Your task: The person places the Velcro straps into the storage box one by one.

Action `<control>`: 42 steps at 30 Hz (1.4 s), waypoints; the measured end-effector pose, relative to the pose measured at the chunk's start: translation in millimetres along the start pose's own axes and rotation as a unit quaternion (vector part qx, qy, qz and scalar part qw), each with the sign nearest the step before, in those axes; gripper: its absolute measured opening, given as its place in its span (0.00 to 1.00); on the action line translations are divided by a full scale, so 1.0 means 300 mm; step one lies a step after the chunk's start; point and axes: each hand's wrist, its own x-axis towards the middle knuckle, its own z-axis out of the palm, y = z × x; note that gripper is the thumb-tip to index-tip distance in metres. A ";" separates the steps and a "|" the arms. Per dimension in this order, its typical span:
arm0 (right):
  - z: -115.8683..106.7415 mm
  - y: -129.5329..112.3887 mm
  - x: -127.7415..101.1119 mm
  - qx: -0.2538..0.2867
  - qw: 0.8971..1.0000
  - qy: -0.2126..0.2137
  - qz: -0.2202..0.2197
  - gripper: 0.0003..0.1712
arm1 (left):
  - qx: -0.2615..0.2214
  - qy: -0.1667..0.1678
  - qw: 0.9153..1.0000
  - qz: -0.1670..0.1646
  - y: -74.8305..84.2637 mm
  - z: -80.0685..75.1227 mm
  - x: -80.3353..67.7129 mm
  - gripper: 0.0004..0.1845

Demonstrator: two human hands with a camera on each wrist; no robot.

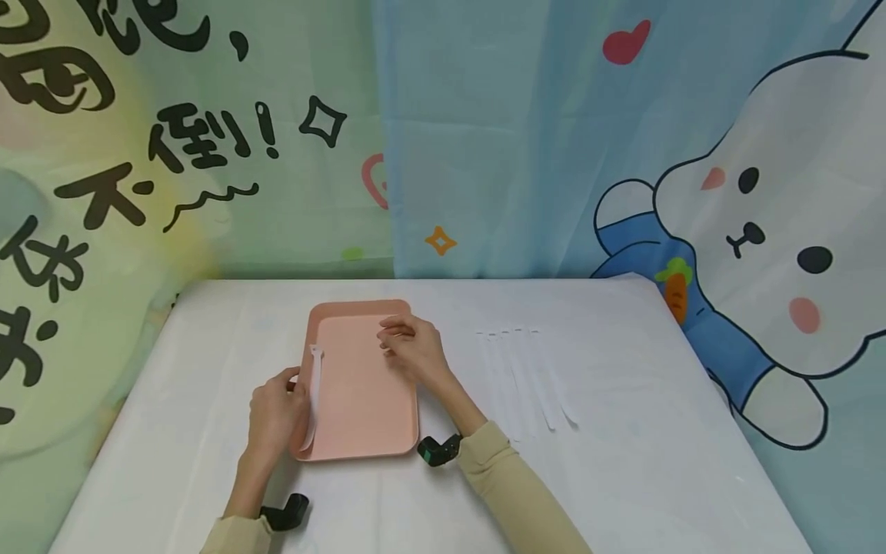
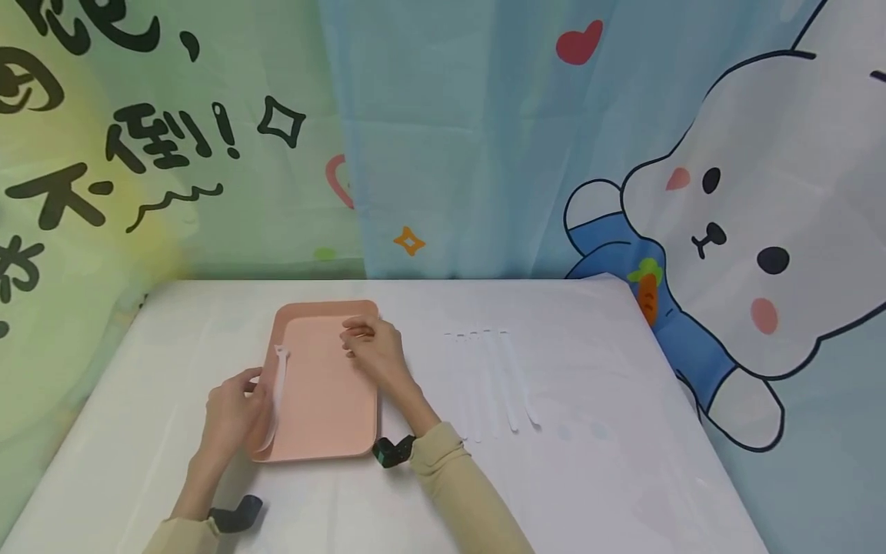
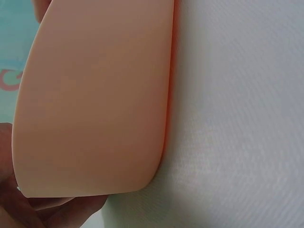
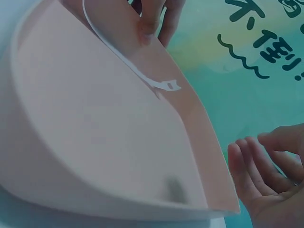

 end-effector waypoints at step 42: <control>-0.337 0.174 -0.043 -0.036 0.988 0.138 0.055 0.14 | 0.007 0.001 1.000 0.001 -0.001 -0.008 -0.006 0.19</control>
